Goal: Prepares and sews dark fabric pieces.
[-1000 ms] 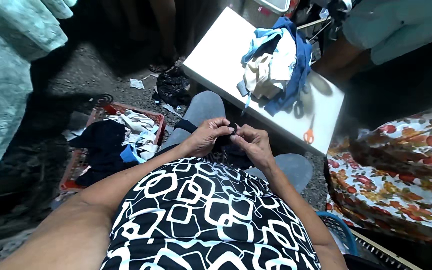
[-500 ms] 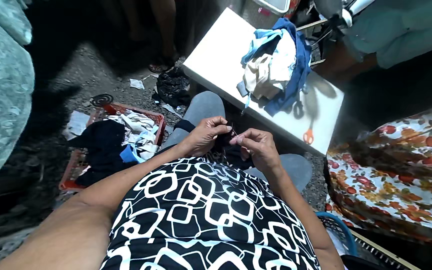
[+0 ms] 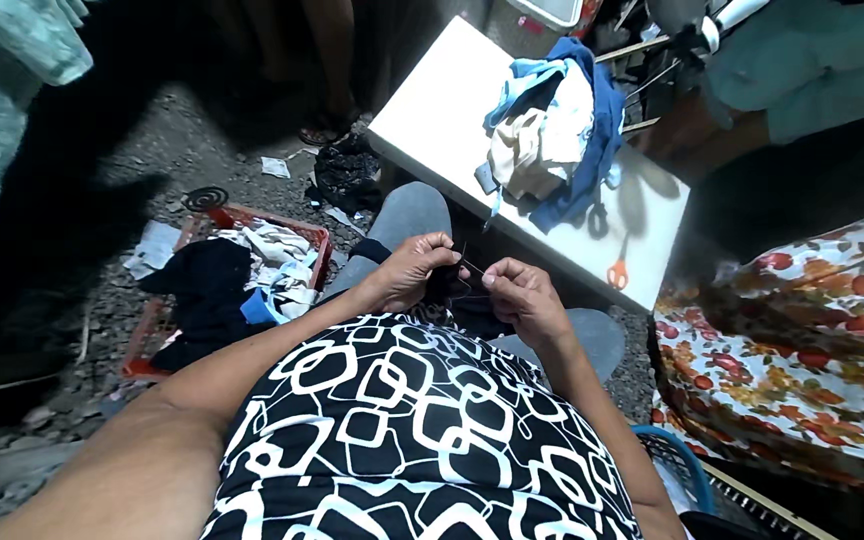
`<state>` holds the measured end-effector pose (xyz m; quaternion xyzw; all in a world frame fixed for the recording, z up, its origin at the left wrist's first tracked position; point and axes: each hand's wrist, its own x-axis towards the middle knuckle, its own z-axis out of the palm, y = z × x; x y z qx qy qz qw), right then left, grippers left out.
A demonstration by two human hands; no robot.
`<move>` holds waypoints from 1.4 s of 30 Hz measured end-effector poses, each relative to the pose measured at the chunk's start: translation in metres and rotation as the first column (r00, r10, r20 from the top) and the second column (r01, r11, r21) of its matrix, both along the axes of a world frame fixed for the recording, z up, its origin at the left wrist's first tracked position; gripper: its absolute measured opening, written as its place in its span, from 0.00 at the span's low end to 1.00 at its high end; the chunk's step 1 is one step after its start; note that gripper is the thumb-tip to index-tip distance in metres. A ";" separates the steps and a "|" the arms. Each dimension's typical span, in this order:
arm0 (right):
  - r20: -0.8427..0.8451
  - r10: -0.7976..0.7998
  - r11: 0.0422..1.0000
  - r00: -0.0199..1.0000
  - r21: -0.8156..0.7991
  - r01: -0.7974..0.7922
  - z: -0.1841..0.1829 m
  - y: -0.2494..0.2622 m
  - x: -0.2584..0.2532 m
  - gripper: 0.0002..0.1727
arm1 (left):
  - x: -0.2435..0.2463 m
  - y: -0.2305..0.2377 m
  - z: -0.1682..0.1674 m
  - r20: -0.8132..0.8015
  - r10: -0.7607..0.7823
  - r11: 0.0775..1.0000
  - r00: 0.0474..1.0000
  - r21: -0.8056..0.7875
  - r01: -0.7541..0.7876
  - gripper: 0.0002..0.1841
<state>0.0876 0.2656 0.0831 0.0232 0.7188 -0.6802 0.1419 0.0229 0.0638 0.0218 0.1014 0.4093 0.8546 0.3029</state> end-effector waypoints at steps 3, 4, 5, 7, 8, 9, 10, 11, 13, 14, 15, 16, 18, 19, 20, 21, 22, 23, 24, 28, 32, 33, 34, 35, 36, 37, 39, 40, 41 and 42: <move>-0.156 0.031 0.967 0.987 0.256 0.010 0.010 0.000 0.004 0.03 | 0.000 0.002 -0.004 -0.067 0.025 0.999 0.997 -0.031 -0.028 0.07; -0.216 0.065 0.946 0.974 0.324 0.009 0.013 -0.001 0.005 0.03 | -0.001 0.003 -0.006 -0.110 0.035 0.998 0.993 -0.049 -0.040 0.06; -0.270 0.101 0.926 0.957 0.378 0.009 0.016 -0.003 0.005 0.02 | -0.001 0.005 -0.008 -0.158 0.041 0.996 0.987 -0.067 -0.053 0.06; -0.375 0.171 0.880 0.911 0.473 0.029 0.019 -0.008 0.005 0.02 | -0.001 0.007 -0.012 -0.240 0.053 0.992 0.969 -0.102 -0.080 0.06; -0.417 0.208 0.847 0.885 0.529 0.051 0.020 -0.011 0.005 0.03 | -0.002 0.008 -0.013 -0.271 0.059 0.988 0.961 -0.119 -0.094 0.06; -0.455 0.240 0.813 0.857 0.577 0.079 0.021 -0.013 0.004 0.03 | -0.002 0.008 -0.015 -0.300 0.066 0.985 0.952 -0.134 -0.110 0.05; -0.490 0.266 0.783 0.830 0.612 0.110 0.021 -0.015 0.003 0.04 | -0.003 0.009 -0.016 -0.324 0.068 0.982 0.943 -0.146 -0.121 0.05; -0.530 0.283 0.759 0.800 0.633 0.151 0.020 -0.016 0.001 0.05 | -0.003 0.009 -0.018 -0.353 0.066 0.978 0.933 -0.162 -0.130 0.05; -0.595 0.283 0.724 0.752 0.647 0.239 0.017 -0.013 -0.006 0.06 | -0.005 0.007 -0.019 -0.397 0.052 0.973 0.916 -0.185 -0.135 0.05; -0.612 0.265 0.708 0.745 0.648 0.281 0.014 -0.010 -0.009 0.07 | -0.005 0.007 -0.018 -0.409 0.048 0.973 0.911 -0.186 -0.135 0.05; -0.614 0.243 0.689 0.751 0.654 0.312 0.012 -0.007 -0.011 0.07 | -0.005 0.006 -0.018 -0.415 0.051 0.973 0.908 -0.185 -0.139 0.05; -0.599 0.229 0.667 0.767 0.671 0.324 0.009 -0.003 -0.012 0.07 | -0.005 0.005 -0.018 -0.414 0.062 0.973 0.908 -0.179 -0.148 0.05; -0.512 0.253 0.636 0.821 0.728 0.258 0.006 0.001 -0.009 0.05 | -0.006 0.005 -0.018 -0.399 0.111 0.970 0.910 -0.156 -0.187 0.04; -0.461 0.286 0.634 0.840 0.748 0.195 0.006 0.001 -0.007 0.05 | -0.006 0.005 -0.019 -0.389 0.136 0.967 0.911 -0.150 -0.208 0.04; -0.423 0.322 0.641 0.847 0.756 0.135 0.006 -0.001 -0.004 0.05 | -0.006 0.005 -0.019 -0.383 0.150 0.963 0.912 -0.153 -0.222 0.04; -0.407 0.355 0.652 0.842 0.753 0.090 0.007 -0.004 -0.002 0.05 | -0.006 0.005 -0.019 -0.389 0.152 0.959 0.908 -0.163 -0.231 0.04; -0.418 0.379 0.665 0.826 0.743 0.071 0.010 -0.007 0.001 0.05 | -0.005 0.006 -0.019 -0.414 0.141 0.955 0.899 -0.182 -0.234 0.04; -0.447 0.386 0.682 0.807 0.727 0.076 0.013 -0.010 0.002 0.05 | -0.005 0.006 -0.018 -0.451 0.113 0.952 0.885 -0.207 -0.227 0.04; -0.485 0.372 0.700 0.791 0.706 0.103 0.015 -0.011 0.001 0.05 | -0.005 0.005 -0.017 -0.490 0.074 0.949 0.869 -0.233 -0.212 0.04; -0.574 0.170 0.757 0.801 0.596 0.266 0.014 -0.001 -0.007 0.05 | -0.005 0.005 -0.016 -0.443 0.020 0.979 0.896 -0.172 -0.107 0.05; -0.389 0.065 0.863 0.919 0.485 0.144 0.004 0.005 -0.003 0.02 | -0.003 0.001 -0.005 -0.075 0.028 0.999 0.997 -0.044 -0.031 0.07; -0.351 0.071 0.887 0.934 0.450 0.102 0.000 0.004 -0.001 0.02 | -0.004 0.000 -0.006 -0.033 0.026 0.999 0.999 -0.027 -0.027 0.07; -0.326 0.082 0.898 0.942 0.434 0.072 -0.004 0.004 0.001 0.02 | -0.004 0.000 -0.007 -0.003 0.026 1.000 1.000 -0.010 -0.026 0.07; -0.320 0.101 0.887 0.942 0.458 0.060 -0.007 0.005 0.003 0.02 | -0.004 0.000 -0.008 0.026 0.033 0.999 0.999 0.005 -0.033 0.07; -0.324 0.127 0.846 0.937 0.529 0.068 -0.007 0.007 0.005 0.05 | -0.004 0.000 -0.008 0.047 0.038 0.999 0.998 0.014 -0.039 0.07; -0.324 0.155 0.769 0.933 0.633 0.092 -0.004 0.009 0.006 0.14 | -0.004 0.000 -0.008 0.047 0.049 0.999 0.998 0.003 -0.049 0.07; -0.384 0.180 0.619 0.906 0.759 0.199 0.003 0.012 0.006 0.28 | -0.004 0.002 -0.008 -0.015 0.092 0.994 0.996 -0.062 -0.093 0.07; -0.469 0.180 0.592 0.865 0.753 0.285 0.005 0.013 0.005 0.29 | -0.004 0.003 -0.008 -0.060 0.114 0.988 0.992 -0.100 -0.120 0.07; -0.557 0.178 0.596 0.811 0.717 0.362 0.007 0.012 0.004 0.26 | -0.003 0.004 -0.009 -0.104 0.122 0.983 0.987 -0.126 -0.134 0.06; -0.625 0.173 0.625 0.761 0.667 0.406 0.010 0.009 0.003 0.21 | -0.002 0.005 -0.009 -0.147 0.124 0.977 0.981 -0.152 -0.147 0.05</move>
